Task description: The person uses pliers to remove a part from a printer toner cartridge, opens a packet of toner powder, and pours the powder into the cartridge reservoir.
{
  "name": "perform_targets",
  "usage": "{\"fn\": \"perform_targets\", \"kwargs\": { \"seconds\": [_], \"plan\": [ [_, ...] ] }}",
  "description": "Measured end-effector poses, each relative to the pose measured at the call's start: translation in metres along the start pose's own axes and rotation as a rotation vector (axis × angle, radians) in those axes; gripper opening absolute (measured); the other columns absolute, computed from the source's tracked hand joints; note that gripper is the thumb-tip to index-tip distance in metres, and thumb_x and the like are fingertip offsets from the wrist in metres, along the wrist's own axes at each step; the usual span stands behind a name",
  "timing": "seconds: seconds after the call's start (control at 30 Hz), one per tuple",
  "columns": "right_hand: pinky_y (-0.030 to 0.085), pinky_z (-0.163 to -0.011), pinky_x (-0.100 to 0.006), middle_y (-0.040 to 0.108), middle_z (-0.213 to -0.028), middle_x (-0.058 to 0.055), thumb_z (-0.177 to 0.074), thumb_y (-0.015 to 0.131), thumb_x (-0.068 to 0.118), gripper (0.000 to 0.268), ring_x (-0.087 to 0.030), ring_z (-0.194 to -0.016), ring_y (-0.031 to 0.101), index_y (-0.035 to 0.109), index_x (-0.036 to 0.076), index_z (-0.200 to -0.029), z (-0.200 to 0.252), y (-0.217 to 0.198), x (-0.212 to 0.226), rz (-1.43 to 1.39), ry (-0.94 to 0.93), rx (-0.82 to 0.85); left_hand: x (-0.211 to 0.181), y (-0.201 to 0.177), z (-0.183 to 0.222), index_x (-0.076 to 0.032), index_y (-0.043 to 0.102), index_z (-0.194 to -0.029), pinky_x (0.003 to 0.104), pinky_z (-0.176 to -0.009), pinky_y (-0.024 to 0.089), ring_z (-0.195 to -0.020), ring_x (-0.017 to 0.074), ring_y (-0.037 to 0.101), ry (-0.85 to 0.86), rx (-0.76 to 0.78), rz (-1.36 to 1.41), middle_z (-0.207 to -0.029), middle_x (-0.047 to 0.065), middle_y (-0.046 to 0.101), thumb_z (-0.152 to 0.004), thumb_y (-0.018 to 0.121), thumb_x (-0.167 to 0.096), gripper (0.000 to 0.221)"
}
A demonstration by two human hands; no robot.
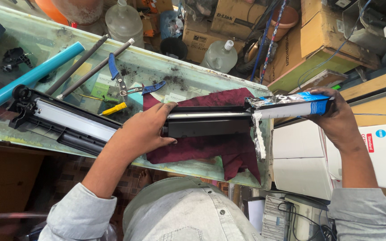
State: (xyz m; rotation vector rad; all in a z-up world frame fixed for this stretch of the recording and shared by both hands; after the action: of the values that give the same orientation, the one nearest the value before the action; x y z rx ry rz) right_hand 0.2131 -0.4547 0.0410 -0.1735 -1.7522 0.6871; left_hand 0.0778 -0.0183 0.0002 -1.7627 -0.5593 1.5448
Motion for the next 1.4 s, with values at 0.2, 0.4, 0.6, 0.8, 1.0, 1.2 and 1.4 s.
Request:
{"fn": "perform_targets", "kwargs": {
  "seconds": [0.2,0.4,0.6,0.8,1.0,1.2,1.4],
  "plan": [
    [0.053,-0.111,-0.032,0.064,-0.132,-0.008,-0.085,0.077,-0.005,0.057,-0.018,-0.125,0.063,0.056,0.008,-0.136,0.001,-0.007,-0.006,0.001,0.007,0.001,0.003,0.006,-0.002,-0.006,0.047,-0.141,0.05,-0.081,0.055,-0.098,0.0435,0.067,0.028,-0.011,0.005,-0.12,0.02,0.064,-0.066,0.091,-0.028,0.089],
    [0.055,-0.114,-0.035,0.065,-0.133,-0.013,-0.088,0.076,-0.004,0.045,-0.021,-0.126,0.064,0.055,0.006,-0.126,0.003,0.005,-0.004,-0.104,-0.057,0.001,0.005,0.0,0.002,-0.004,0.048,-0.141,0.05,-0.083,0.055,-0.102,0.0432,0.066,0.095,-0.075,0.003,-0.121,0.02,0.064,-0.066,0.091,-0.027,0.089],
    [0.056,-0.111,-0.037,0.063,-0.133,-0.018,-0.088,0.074,-0.008,0.051,-0.024,-0.124,0.064,0.05,0.003,-0.131,0.005,-0.005,-0.034,0.056,-0.053,-0.056,0.009,0.006,0.002,-0.004,0.048,-0.141,0.049,-0.084,0.055,-0.102,0.0419,0.067,0.084,-0.048,-0.012,-0.118,0.019,0.065,-0.066,0.091,-0.027,0.089],
    [0.057,-0.108,-0.037,0.061,-0.133,-0.017,-0.087,0.072,-0.009,0.052,-0.025,-0.127,0.063,0.047,0.004,-0.13,0.0,-0.004,-0.044,-0.017,-0.094,-0.018,0.007,0.002,0.003,-0.003,0.049,-0.141,0.049,-0.084,0.056,-0.102,0.0417,0.067,0.087,-0.061,0.001,-0.118,0.019,0.066,-0.066,0.091,-0.026,0.09],
    [0.056,-0.114,-0.041,0.061,-0.136,-0.021,-0.087,0.071,-0.011,0.051,-0.028,-0.128,0.063,0.047,0.003,-0.13,0.002,-0.003,-0.03,0.036,-0.062,-0.035,0.008,0.005,0.001,-0.003,0.048,-0.141,0.048,-0.084,0.056,-0.102,0.0419,0.067,0.081,-0.044,-0.008,-0.118,0.02,0.065,-0.066,0.091,-0.027,0.089],
    [0.057,-0.113,-0.042,0.061,-0.138,-0.021,-0.086,0.07,-0.01,0.056,-0.03,-0.132,0.062,0.049,0.003,-0.137,0.001,0.003,-0.015,0.085,-0.04,-0.03,0.006,0.003,0.001,-0.002,0.048,-0.141,0.048,-0.083,0.056,-0.101,0.042,0.067,0.083,-0.04,-0.012,-0.118,0.02,0.065,-0.066,0.092,-0.027,0.091],
    [0.057,-0.112,-0.041,0.062,-0.136,-0.02,-0.087,0.069,-0.01,0.056,-0.03,-0.132,0.063,0.049,0.003,-0.137,-0.001,0.003,-0.014,0.15,-0.03,-0.043,0.008,0.003,0.002,-0.002,0.048,-0.141,0.048,-0.084,0.056,-0.101,0.0418,0.067,0.084,-0.037,-0.013,-0.118,0.02,0.065,-0.066,0.091,-0.027,0.09]
  ]
}}
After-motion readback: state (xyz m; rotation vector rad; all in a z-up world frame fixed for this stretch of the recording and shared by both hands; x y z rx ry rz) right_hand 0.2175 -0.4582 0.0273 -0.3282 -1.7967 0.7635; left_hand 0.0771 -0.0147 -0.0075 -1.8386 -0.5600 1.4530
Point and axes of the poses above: each hand's wrist, its own z-axis away from the middle knuckle, its own y-axis out of the palm, x = y × z, the point moved 8 cm from there along -z, towards the middle knuckle
